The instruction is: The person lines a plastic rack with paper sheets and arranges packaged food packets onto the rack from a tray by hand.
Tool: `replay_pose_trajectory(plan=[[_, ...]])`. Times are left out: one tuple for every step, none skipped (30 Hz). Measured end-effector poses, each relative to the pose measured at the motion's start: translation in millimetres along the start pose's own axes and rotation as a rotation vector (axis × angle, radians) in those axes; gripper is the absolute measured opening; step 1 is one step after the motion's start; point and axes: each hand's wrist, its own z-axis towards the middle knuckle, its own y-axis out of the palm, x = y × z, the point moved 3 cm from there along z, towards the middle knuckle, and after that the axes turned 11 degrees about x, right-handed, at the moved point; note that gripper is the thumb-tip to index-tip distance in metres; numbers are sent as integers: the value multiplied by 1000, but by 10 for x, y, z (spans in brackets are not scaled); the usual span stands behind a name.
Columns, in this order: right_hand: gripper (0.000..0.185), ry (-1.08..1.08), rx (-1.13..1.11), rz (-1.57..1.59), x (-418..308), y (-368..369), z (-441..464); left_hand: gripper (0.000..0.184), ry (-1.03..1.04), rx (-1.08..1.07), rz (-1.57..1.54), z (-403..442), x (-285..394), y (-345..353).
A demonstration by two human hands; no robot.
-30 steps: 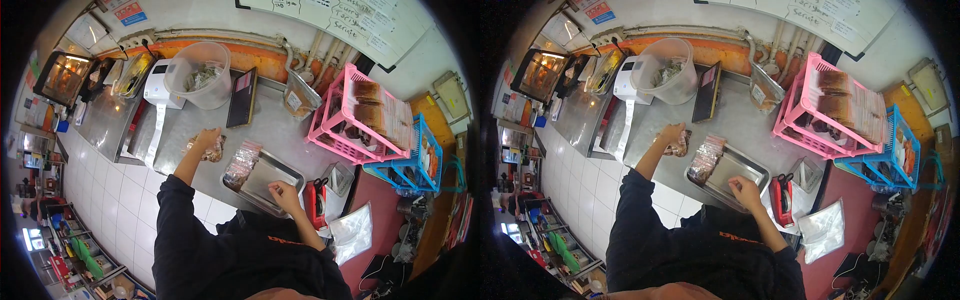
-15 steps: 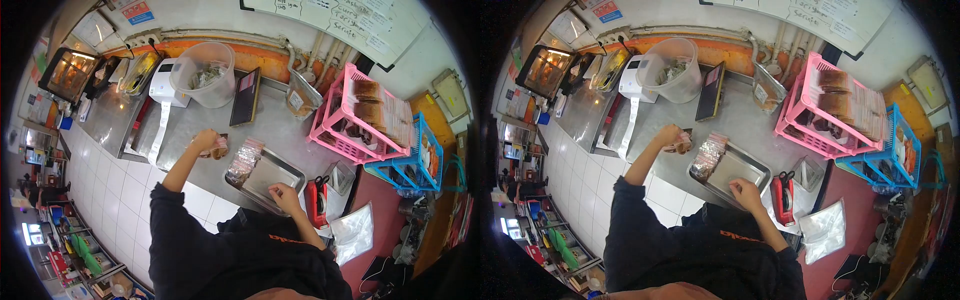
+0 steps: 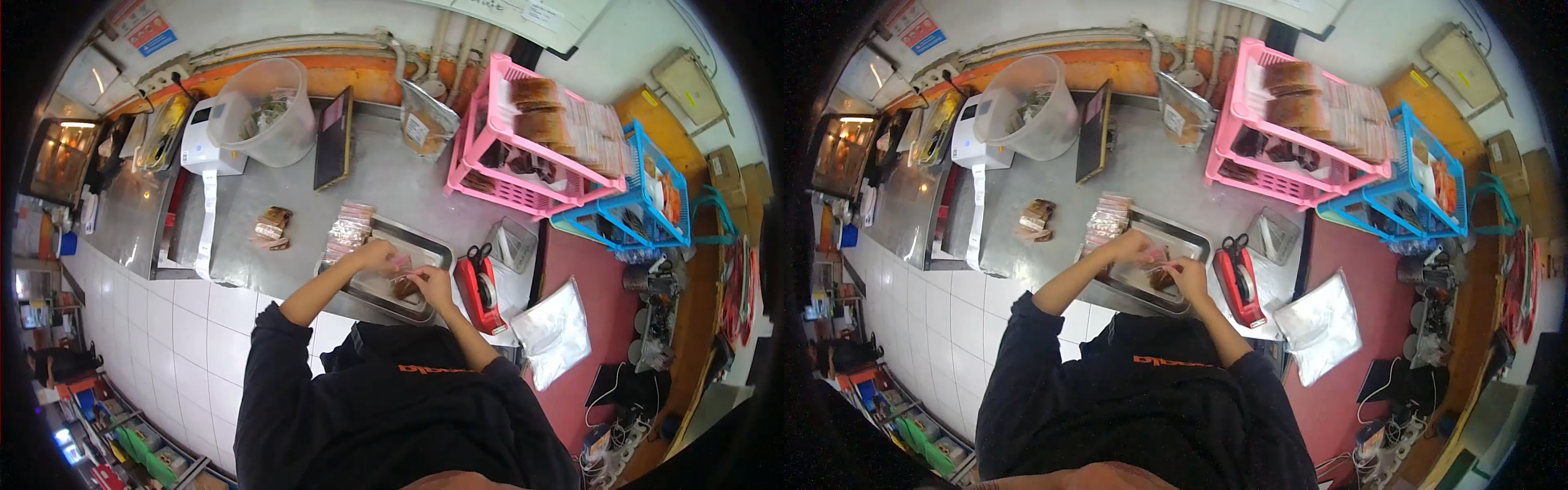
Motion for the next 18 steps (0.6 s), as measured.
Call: replay_pose_trajectory(plan=[[11,-74,75,-33,61,-30,-51,23,9,-6,-3,26,-14,48],[11,-147,147,-68,127,-64,-93,24,-44,-14,-137,30,-46,102],[8,-162,161,-37,108,-103,-124,25,-101,-22,-271,21,-73,160],[8,-158,163,-40,88,-142,-151,25,-99,-25,-275,14,-92,200],[8,-164,161,-3,55,-177,-161,24,-67,53,-243,20,-115,197],[8,-173,158,33,69,-200,-156,24,-36,134,-210,24,-139,182],[8,-179,158,31,85,-235,-141,24,-33,140,-209,19,-172,189],[8,-218,-21,43,91,-224,-139,24,-30,118,-241,4,-204,206],[8,-261,-201,54,55,-198,-108,24,-26,101,-270,18,-215,181],[8,-269,-203,51,29,-183,-57,24,-24,109,-268,39,-225,161],[10,-320,-140,52,-8,-150,-31,24,-36,80,-249,29,-229,175],[11,-371,-77,53,-27,-109,-5,25,-48,52,-231,17,-220,188],[12,-231,-7,105,-13,-60,42,25,-51,56,-232,10,-201,191],[12,-235,-11,106,-16,-9,61,25,-53,59,-250,6,-181,186],[14,-220,71,48,26,31,91,26,-55,62,-267,1,-202,200],[16,-206,154,-10,69,52,114,26,-57,67,-263,2,-225,208],[16,-210,151,-8,112,78,109,26,-29,87,-257,6,-235,224],[15,-176,163,17,135,84,85,27,0,105,-253,9,-244,238]])
